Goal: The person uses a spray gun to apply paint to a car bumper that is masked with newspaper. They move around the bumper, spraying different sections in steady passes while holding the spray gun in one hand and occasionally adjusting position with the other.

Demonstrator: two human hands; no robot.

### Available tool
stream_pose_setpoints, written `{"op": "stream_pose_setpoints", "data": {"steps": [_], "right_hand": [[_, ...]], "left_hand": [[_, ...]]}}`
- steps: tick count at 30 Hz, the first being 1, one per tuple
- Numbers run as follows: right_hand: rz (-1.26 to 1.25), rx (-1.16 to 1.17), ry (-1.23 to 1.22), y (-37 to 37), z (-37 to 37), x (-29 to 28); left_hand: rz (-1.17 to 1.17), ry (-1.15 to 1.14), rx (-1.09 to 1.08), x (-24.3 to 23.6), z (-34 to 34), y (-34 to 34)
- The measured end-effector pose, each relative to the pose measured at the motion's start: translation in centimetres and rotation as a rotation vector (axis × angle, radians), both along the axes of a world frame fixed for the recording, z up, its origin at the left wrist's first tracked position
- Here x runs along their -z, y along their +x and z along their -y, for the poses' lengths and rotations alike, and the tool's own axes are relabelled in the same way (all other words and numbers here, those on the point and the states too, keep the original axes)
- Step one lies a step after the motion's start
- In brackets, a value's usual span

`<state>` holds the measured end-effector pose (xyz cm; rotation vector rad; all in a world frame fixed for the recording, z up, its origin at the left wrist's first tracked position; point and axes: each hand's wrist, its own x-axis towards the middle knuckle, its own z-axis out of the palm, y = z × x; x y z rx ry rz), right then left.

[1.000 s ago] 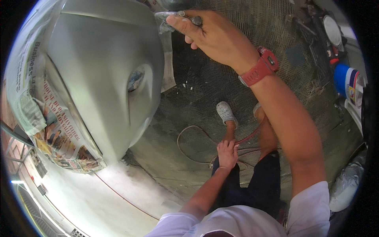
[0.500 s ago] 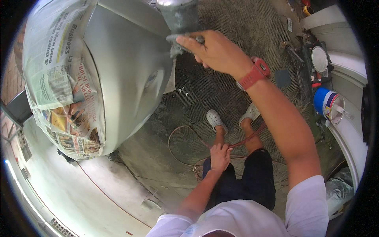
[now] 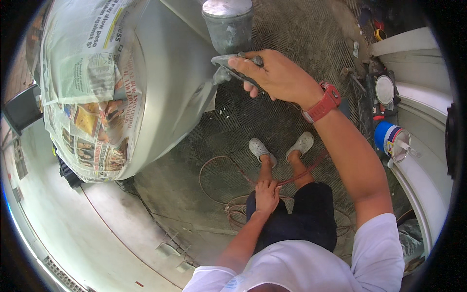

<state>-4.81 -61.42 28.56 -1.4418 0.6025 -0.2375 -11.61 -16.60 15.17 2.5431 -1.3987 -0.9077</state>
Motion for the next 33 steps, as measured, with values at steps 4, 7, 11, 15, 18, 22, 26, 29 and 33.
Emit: {"op": "stream_pose_setpoints", "data": {"steps": [4,7,11,15,18,22,26,29,33], "right_hand": [[-0.074,0.075,-0.001,0.8,0.7,-1.1],[-0.032,0.197,-0.12,1.5,1.3,-2.5],[0.102,0.311,-0.233,2.7,0.2,-2.9],[0.089,0.18,-0.191,1.2,-1.9,-4.7],[0.071,0.073,-0.092,1.1,-2.7,-6.7],[0.067,0.133,-0.132,2.6,-1.7,-7.2],[0.052,0.257,-0.207,3.8,-0.6,-7.5],[0.083,0.376,-0.287,4.4,-1.3,-7.2],[0.068,0.238,-0.285,3.0,-2.7,-8.4]], "left_hand": [[-0.022,-0.022,-0.01,-1.2,0.3,-0.4],[-0.018,0.001,-0.034,-1.7,-0.2,-0.5],[-0.03,-0.014,-0.064,-1.9,-1.3,-0.3],[-0.017,0.015,-0.049,-2.1,-2.5,0.0],[-0.019,0.0,-0.039,-2.9,-2.6,0.2],[0.012,-0.037,-0.023,-2.6,-2.5,0.2],[0.026,-0.094,-0.058,-2.7,-2.4,0.2],[-0.019,-0.053,-0.066,-3.4,-2.4,0.5],[-0.018,-0.073,-0.051,-3.4,-3.9,0.8]]}}
